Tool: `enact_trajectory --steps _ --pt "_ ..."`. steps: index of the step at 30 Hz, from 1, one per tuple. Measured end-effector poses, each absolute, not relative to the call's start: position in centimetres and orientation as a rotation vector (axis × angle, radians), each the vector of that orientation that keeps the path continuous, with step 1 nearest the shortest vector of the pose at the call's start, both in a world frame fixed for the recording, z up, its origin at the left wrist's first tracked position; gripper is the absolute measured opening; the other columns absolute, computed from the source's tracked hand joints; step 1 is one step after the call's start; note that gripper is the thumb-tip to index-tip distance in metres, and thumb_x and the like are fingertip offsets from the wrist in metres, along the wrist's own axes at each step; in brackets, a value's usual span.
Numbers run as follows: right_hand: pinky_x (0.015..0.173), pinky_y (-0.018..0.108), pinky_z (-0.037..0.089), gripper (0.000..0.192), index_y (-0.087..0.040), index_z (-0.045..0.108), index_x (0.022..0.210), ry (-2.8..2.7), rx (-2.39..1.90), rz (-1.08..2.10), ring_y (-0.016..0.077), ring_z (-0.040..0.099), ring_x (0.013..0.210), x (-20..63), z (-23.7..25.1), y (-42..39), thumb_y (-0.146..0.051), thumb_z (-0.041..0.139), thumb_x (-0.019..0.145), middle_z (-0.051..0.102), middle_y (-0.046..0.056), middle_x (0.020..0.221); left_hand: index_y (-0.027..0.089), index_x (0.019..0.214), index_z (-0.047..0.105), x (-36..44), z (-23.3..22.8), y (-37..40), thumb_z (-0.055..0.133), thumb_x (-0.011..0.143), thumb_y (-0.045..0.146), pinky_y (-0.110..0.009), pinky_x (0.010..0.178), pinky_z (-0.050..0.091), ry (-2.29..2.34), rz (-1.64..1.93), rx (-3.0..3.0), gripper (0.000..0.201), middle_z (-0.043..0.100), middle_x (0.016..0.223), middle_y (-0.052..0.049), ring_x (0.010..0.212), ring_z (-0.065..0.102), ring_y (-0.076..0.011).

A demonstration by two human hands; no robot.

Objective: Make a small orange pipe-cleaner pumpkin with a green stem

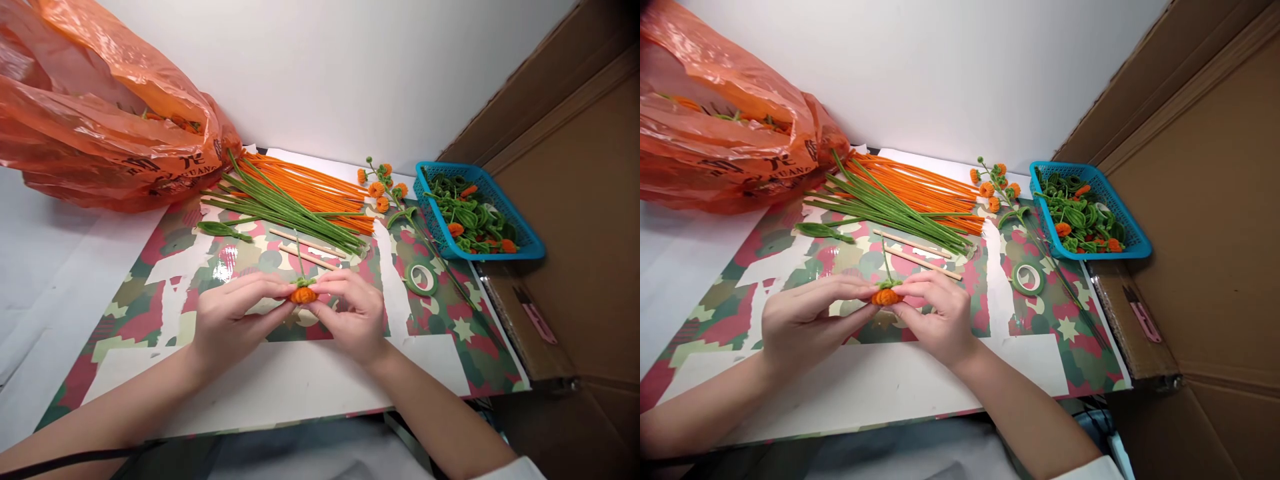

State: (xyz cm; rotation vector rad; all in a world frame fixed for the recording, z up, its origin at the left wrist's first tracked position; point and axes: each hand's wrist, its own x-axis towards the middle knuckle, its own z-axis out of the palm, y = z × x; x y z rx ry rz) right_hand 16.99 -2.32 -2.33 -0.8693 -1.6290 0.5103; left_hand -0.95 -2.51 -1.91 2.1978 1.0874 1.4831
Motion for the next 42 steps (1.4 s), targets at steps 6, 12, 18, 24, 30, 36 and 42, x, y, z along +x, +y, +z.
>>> enact_trajectory --steps 6,12,18,24,30,36,42 --pt "0.065 0.027 0.058 0.007 -0.019 0.071 0.091 -1.728 -0.800 0.502 0.0149 0.069 0.076 17.4 -2.5 -2.1 -0.016 0.066 0.087 0.072 0.006 0.086 0.023 0.086 0.068 -1.1 -1.7 -2.5 0.071 0.080 0.012 -0.022 0.059 0.058 1.080 1.426 2.240 0.013 0.075 0.076 0.001 0.065 0.070 -0.0138" --pt "0.069 0.031 0.059 0.009 -0.020 0.069 0.094 -1.763 -0.832 0.436 0.0171 0.069 0.080 17.2 -2.8 -2.1 -0.017 0.061 0.091 0.072 0.006 0.086 0.023 0.085 0.068 -1.2 -1.6 -2.7 0.070 0.080 0.015 -0.022 0.057 0.057 1.147 1.371 2.189 0.009 0.075 0.075 0.002 0.059 0.069 -0.0124" --pt "0.073 0.032 0.058 0.014 -0.020 0.067 0.097 -1.772 -0.827 0.485 0.0170 0.068 0.084 17.2 -3.0 -2.1 -0.012 0.057 0.091 0.071 0.006 0.088 0.022 0.100 0.066 -1.0 -2.0 -2.8 0.069 0.081 0.020 -0.023 0.064 0.060 1.244 1.262 1.987 0.020 0.075 0.081 0.002 0.066 0.071 -0.0131" --pt "0.074 0.031 0.058 0.013 -0.019 0.066 0.096 -1.806 -0.805 0.507 0.0166 0.067 0.084 17.3 -3.1 -1.9 -0.011 0.056 0.091 0.070 0.007 0.089 0.024 0.105 0.067 -1.1 -2.1 -2.6 0.067 0.083 0.021 -0.025 0.070 0.060 1.276 1.194 1.983 0.023 0.075 0.083 0.001 0.070 0.072 -0.0141" --pt "0.074 0.032 0.058 0.007 -0.021 0.066 0.093 -1.669 -0.898 0.530 0.0173 0.067 0.084 16.8 -2.8 -2.4 -0.018 0.067 0.086 0.070 0.005 0.086 0.021 0.104 0.069 -1.0 -1.5 -2.3 0.070 0.080 0.030 -0.029 0.072 0.063 1.315 1.149 1.661 0.025 0.076 0.086 -0.003 0.075 0.074 -0.0186" --pt "0.061 0.028 0.056 0.019 -0.021 0.064 0.083 -1.513 -1.075 0.592 0.0159 0.065 0.071 16.0 -3.0 -2.8 -0.028 0.079 0.074 0.068 0.002 0.077 0.018 0.097 0.068 -0.2 -1.1 -2.4 0.075 0.078 0.035 -0.027 0.060 0.064 1.206 1.178 1.359 0.027 0.077 0.082 -0.005 0.073 0.075 -0.0214" --pt "0.063 0.027 0.055 0.009 -0.021 0.068 0.082 -1.541 -0.996 0.601 0.0154 0.066 0.074 16.2 -2.9 -2.6 -0.015 0.072 0.078 0.070 0.002 0.078 0.022 0.092 0.070 -0.5 -1.3 -2.6 0.071 0.081 0.028 -0.029 0.065 0.066 1.198 1.272 1.731 0.012 0.076 0.084 -0.002 0.070 0.073 -0.0181"
